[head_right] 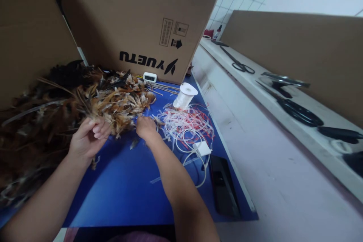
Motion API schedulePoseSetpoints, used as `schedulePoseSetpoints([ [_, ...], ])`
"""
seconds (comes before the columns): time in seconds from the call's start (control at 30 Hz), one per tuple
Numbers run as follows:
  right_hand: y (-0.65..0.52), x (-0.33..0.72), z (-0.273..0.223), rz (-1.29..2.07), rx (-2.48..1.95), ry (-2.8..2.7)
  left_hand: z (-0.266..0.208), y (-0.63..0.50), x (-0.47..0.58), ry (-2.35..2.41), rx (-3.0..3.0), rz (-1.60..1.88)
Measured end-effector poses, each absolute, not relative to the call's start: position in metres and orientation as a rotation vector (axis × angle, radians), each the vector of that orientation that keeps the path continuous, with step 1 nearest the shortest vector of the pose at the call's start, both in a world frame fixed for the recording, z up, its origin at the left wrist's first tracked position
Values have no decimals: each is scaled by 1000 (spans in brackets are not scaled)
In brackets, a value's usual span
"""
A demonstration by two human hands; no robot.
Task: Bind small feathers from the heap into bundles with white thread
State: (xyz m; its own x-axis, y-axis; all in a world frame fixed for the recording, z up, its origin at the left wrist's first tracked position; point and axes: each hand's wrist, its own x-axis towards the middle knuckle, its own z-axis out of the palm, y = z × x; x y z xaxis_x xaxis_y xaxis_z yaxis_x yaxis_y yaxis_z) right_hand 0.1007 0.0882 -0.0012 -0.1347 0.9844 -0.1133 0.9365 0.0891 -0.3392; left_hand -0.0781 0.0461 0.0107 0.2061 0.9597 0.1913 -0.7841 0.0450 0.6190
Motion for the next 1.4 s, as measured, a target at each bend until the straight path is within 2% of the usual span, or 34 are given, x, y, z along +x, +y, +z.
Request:
schedulePoseSetpoints([
  [0.3, 81, 135, -10, 607, -1796, -2051, 12, 46, -76, 375, 725, 1340],
  [0.77, 106, 121, -17, 352, -1882, -1991, 11, 46, -74, 416, 756, 1317],
  [1.03, 120, 122, -23, 556, -1846, -1850, 6, 47, -76, 399, 745, 1311],
  [1.4, 98, 165, -14, 918, -1495, -1219, 7, 46, -72, 398, 759, 1300],
])
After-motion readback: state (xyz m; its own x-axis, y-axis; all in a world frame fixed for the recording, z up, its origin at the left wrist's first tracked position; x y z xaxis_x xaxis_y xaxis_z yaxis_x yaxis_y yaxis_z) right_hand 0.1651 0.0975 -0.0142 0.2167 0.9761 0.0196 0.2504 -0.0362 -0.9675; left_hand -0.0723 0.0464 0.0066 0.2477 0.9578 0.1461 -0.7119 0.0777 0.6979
